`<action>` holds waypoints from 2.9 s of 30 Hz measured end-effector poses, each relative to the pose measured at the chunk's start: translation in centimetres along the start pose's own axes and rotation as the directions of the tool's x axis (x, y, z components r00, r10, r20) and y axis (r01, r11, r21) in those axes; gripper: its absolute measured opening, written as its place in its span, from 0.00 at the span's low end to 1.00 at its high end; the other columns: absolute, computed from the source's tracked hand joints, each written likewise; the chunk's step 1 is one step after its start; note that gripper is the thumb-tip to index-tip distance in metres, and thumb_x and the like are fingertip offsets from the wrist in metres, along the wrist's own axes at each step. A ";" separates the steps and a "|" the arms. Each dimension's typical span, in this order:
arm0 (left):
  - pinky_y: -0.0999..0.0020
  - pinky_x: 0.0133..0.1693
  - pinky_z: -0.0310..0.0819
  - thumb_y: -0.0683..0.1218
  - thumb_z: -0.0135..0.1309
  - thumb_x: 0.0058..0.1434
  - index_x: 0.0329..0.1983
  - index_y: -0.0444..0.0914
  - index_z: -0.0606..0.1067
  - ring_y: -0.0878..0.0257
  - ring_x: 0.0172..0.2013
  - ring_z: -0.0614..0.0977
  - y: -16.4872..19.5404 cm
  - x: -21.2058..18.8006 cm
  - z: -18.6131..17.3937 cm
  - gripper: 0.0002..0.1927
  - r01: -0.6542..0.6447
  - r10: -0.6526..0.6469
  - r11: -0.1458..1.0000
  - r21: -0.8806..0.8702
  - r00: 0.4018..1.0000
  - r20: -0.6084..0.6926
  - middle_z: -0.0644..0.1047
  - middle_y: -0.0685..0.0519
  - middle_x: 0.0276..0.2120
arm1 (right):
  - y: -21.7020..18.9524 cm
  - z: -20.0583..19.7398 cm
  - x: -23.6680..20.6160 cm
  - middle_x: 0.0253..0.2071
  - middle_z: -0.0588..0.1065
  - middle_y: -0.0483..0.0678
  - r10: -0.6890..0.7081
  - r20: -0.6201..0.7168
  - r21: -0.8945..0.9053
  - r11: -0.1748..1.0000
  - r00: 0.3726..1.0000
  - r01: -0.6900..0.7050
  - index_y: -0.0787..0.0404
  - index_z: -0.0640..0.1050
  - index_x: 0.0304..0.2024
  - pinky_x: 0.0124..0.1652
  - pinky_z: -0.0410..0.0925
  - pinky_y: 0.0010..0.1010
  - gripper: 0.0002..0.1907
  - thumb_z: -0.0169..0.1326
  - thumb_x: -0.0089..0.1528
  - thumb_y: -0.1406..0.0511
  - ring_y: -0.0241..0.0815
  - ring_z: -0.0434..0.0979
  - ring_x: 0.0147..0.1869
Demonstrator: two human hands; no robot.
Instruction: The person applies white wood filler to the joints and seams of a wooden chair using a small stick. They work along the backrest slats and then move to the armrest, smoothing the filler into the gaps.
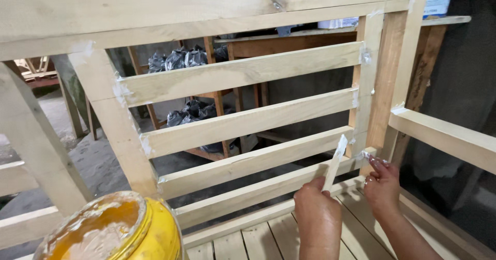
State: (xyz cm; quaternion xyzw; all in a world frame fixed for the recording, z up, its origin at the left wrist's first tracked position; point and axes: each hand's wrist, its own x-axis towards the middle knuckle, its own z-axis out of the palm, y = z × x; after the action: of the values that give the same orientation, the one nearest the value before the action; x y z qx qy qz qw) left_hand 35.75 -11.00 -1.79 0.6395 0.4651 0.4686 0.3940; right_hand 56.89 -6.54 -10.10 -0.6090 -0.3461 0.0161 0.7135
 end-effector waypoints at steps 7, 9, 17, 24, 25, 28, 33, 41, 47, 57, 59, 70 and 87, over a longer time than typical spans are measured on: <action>0.55 0.44 0.78 0.36 0.51 0.57 0.50 0.37 0.81 0.42 0.41 0.84 0.7 -0.1 -0.6 0.19 -0.021 0.020 1.000 0.017 0.999 0.029 0.81 0.35 0.37 | -0.1 0.3 -0.1 0.59 0.65 0.47 -0.061 0.056 -0.281 0.957 0.997 0.075 0.55 0.80 0.60 0.50 0.67 0.29 0.29 0.50 0.59 0.79 0.37 0.68 0.46; 0.55 0.44 0.78 0.36 0.51 0.57 0.50 0.37 0.81 0.42 0.41 0.85 1.0 -0.2 -0.7 0.18 0.000 0.000 1.000 0.008 1.000 0.031 0.81 0.36 0.37 | 0.0 0.4 -0.3 0.62 0.64 0.48 0.016 0.055 -0.253 0.967 0.998 -0.002 0.53 0.79 0.60 0.48 0.70 0.33 0.29 0.50 0.58 0.78 0.41 0.70 0.48; 0.56 0.44 0.79 0.37 0.51 0.58 0.51 0.38 0.81 0.43 0.41 0.85 1.0 -0.2 -0.5 0.18 0.048 -0.049 0.999 0.021 0.997 0.054 0.81 0.36 0.38 | -0.2 0.7 -0.7 0.70 0.65 0.49 -0.022 0.078 -0.554 0.830 0.997 0.062 0.52 0.82 0.56 0.58 0.70 0.40 0.27 0.58 0.54 0.75 0.52 0.73 0.65; 0.54 0.44 0.78 0.36 0.51 0.55 0.48 0.36 0.81 0.40 0.41 0.84 0.0 0.2 0.0 0.18 -0.052 0.052 0.999 0.006 0.999 0.011 0.81 0.35 0.36 | 0.6 0.1 -0.2 0.71 0.64 0.51 -0.013 0.009 -0.412 0.911 1.000 0.015 0.50 0.80 0.57 0.55 0.71 0.40 0.26 0.56 0.56 0.71 0.54 0.75 0.60; 0.54 0.44 0.78 0.36 0.51 0.55 0.48 0.36 0.81 0.41 0.41 0.84 -0.1 0.2 0.0 0.18 -0.048 0.048 0.999 0.006 0.999 0.012 0.81 0.35 0.35 | 0.7 0.1 -0.1 0.71 0.63 0.50 0.016 0.016 -0.369 0.929 1.000 -0.009 0.47 0.79 0.59 0.52 0.73 0.41 0.28 0.54 0.55 0.70 0.54 0.76 0.58; 0.54 0.43 0.78 0.36 0.51 0.54 0.47 0.35 0.82 0.40 0.41 0.84 -0.1 0.3 0.0 0.18 -0.091 0.091 0.996 0.018 0.996 0.002 0.81 0.34 0.34 | 0.8 0.5 0.0 0.67 0.70 0.49 -0.234 0.066 -0.611 0.759 0.970 0.225 0.47 0.83 0.57 0.63 0.67 0.40 0.29 0.57 0.52 0.71 0.54 0.72 0.66; 0.55 0.42 0.79 0.35 0.51 0.55 0.48 0.35 0.81 0.41 0.40 0.84 0.3 0.0 -0.2 0.18 -0.043 0.043 0.999 0.003 0.999 0.006 0.81 0.35 0.35 | 0.8 0.6 -0.9 0.69 0.68 0.47 -0.061 0.061 -0.636 0.767 0.996 0.086 0.43 0.84 0.55 0.61 0.67 0.42 0.28 0.56 0.54 0.72 0.53 0.74 0.64; 0.54 0.42 0.79 0.35 0.50 0.54 0.46 0.35 0.82 0.41 0.39 0.84 0.4 0.1 -0.3 0.17 -0.093 0.093 0.996 -0.011 0.996 0.012 0.81 0.34 0.32 | 0.4 2.0 -1.3 0.69 0.68 0.48 -0.165 0.077 -0.671 0.721 0.983 0.174 0.50 0.82 0.54 0.62 0.65 0.44 0.25 0.58 0.53 0.69 0.53 0.68 0.68; 0.54 0.42 0.79 0.36 0.52 0.54 0.46 0.35 0.82 0.41 0.39 0.84 -0.1 0.3 0.0 0.17 -0.129 0.129 0.992 -0.002 0.992 0.002 0.81 0.34 0.33 | 1.1 2.1 -2.0 0.67 0.68 0.51 -0.181 0.092 -0.662 0.723 0.979 0.196 0.49 0.81 0.58 0.62 0.64 0.45 0.29 0.58 0.53 0.70 0.57 0.66 0.68; 0.56 0.43 0.79 0.36 0.51 0.55 0.47 0.35 0.82 0.43 0.40 0.85 -0.2 0.4 0.4 0.18 -0.079 0.079 0.997 -0.007 0.997 0.015 0.81 0.34 0.34 | 1.3 1.9 -1.7 0.68 0.67 0.51 -0.158 0.092 -0.691 0.701 0.983 0.177 0.46 0.81 0.57 0.65 0.64 0.46 0.29 0.57 0.53 0.69 0.58 0.66 0.69; 0.58 0.43 0.80 0.35 0.50 0.55 0.49 0.35 0.81 0.45 0.40 0.86 -0.1 0.3 0.3 0.18 -0.048 0.049 0.998 -0.039 0.999 0.017 0.82 0.35 0.35 | 1.4 1.6 -1.4 0.69 0.66 0.51 -0.139 0.096 -0.720 0.674 0.986 0.165 0.45 0.81 0.58 0.65 0.63 0.47 0.30 0.58 0.53 0.68 0.58 0.66 0.70; 0.59 0.42 0.80 0.35 0.51 0.56 0.50 0.34 0.81 0.46 0.39 0.86 0.4 0.0 0.0 0.19 -0.030 0.031 0.999 -0.029 0.998 0.058 0.82 0.35 0.37 | 1.6 1.2 0.8 0.70 0.63 0.56 -0.037 0.049 -0.582 0.811 0.998 0.059 0.49 0.76 0.63 0.62 0.63 0.45 0.33 0.57 0.53 0.69 0.60 0.67 0.69; 0.56 0.42 0.79 0.37 0.52 0.55 0.49 0.37 0.82 0.44 0.41 0.85 -0.3 0.4 0.7 0.19 -0.034 0.033 0.999 0.006 0.998 0.047 0.81 0.35 0.36 | 2.6 1.8 -2.0 0.71 0.65 0.48 -0.066 0.126 -0.706 0.694 0.990 0.136 0.38 0.79 0.61 0.63 0.65 0.44 0.36 0.57 0.51 0.72 0.57 0.66 0.69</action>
State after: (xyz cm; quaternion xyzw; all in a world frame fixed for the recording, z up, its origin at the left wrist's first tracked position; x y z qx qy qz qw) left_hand 36.38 -10.61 -2.18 0.6593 0.4465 0.4585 0.3947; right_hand 55.49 -5.19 -13.28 -0.8162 -0.3903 -0.1309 0.4055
